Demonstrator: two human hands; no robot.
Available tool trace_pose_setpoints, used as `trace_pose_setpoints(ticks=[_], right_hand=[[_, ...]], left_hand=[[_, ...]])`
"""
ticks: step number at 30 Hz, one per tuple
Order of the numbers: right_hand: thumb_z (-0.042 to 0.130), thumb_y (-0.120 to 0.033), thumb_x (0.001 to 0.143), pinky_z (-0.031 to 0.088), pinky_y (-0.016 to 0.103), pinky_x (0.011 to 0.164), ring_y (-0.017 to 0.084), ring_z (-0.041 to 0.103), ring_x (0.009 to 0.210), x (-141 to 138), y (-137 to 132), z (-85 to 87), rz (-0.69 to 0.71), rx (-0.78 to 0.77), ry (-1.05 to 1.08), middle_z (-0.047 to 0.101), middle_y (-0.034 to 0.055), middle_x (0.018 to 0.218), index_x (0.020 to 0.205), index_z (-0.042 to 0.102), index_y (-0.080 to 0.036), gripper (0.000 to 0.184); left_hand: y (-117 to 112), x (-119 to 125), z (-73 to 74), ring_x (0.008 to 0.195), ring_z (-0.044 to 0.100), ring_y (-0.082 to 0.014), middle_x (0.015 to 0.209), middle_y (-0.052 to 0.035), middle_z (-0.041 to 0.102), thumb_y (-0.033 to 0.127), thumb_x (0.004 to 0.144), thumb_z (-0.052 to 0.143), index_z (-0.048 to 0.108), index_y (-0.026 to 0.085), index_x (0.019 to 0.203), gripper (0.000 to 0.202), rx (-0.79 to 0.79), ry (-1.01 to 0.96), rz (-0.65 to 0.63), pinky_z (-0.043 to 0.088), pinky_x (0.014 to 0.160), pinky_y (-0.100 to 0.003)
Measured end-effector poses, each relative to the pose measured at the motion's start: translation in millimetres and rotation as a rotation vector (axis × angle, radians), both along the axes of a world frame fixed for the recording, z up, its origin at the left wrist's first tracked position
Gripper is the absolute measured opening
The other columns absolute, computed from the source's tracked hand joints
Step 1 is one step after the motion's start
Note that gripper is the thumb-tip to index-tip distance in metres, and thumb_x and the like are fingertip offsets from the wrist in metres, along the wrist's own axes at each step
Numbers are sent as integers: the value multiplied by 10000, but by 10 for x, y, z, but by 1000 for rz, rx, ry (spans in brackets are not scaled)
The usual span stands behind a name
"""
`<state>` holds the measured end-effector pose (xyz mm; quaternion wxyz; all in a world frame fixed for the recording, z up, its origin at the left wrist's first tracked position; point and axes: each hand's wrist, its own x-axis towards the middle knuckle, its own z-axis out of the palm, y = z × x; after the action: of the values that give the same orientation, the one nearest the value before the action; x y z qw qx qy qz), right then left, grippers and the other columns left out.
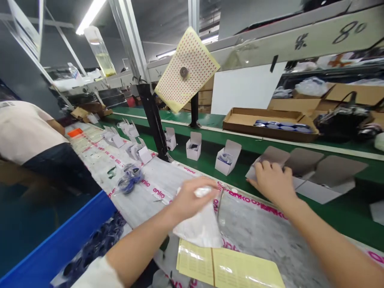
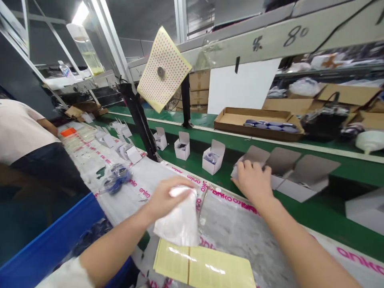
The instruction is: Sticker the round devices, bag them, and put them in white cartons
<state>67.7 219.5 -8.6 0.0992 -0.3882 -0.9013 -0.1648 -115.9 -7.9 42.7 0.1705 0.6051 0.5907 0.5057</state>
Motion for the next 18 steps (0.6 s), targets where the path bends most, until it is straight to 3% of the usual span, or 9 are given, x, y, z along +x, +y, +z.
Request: trace_pose_setpoints(ticks=[1,3,4,6,7,9,11,15,18], right_hand=[[626,-274,918,396,555,886,388,559,1037,-6,-38,-42,1,39,-5,643,250,1095,1161,637,-21,351],[605,-248,913,380,612,939,379,558,1019,-24,-97,-104,4,101,-1,639,253,1093,1155,621,-8,341],[589,-235,911,369,651,952,376,561,1004,-40,-120,-117,1,115,14,642,252,1075,1144,620,-9,325],[551,-217,910,347,723,957,396,559,1028,-100,-173,-92,1,112,77,642,268,1062,1124,616,-9,305],[529,-216,916,340,744,960,416,547,1085,-144,-210,-58,8,114,129,632,292,1105,1140,605,-6,317],[495,-231,939,339,747,981,442,496,1226,-255,-323,34,42,139,275,574,337,1258,1218,564,-3,367],[479,-260,968,351,714,1014,431,471,1294,-376,-485,119,118,150,437,523,328,1354,1283,529,-31,393],[462,-253,998,341,674,1075,379,509,1282,-537,-898,177,405,-5,554,558,240,1334,1254,568,-145,297],[519,-232,987,370,615,1108,350,496,1321,-565,-1205,194,566,-319,519,545,192,1381,1275,583,-204,297]], left_hand=[[-256,-242,9,1008,700,-206,1023,-63,751,363,944,612,715,219,970,179,117,53,218,544,966,-345],[-730,-774,-52,1138,640,-253,1112,-98,693,378,887,660,676,206,976,194,265,193,731,494,1058,-424],[-941,-1034,-117,1258,573,-298,1223,-134,645,405,822,712,660,188,1053,321,232,265,917,432,1130,-479],[-1292,-1478,-293,1436,399,-389,1448,-204,494,456,669,792,579,143,1259,701,38,290,1120,299,1215,-562],[-1423,-1643,-389,1452,383,-403,1475,-213,478,466,639,795,540,135,1311,792,-90,239,1128,296,1216,-567],[-1586,-1837,-563,1348,514,-422,1387,-215,575,466,611,775,545,127,1292,795,-243,126,1104,386,1155,-578],[-1623,-1861,-677,1178,642,-409,1240,-195,675,465,616,739,586,132,1218,705,-275,66,1090,477,1066,-570],[-1436,-1537,-671,1105,682,-355,1190,-148,711,480,635,719,602,167,1190,647,-210,43,1081,521,1028,-510],[-1164,-1110,-516,1105,693,-308,1211,-109,716,468,654,776,613,201,1202,632,-108,-77,902,541,1023,-463]])
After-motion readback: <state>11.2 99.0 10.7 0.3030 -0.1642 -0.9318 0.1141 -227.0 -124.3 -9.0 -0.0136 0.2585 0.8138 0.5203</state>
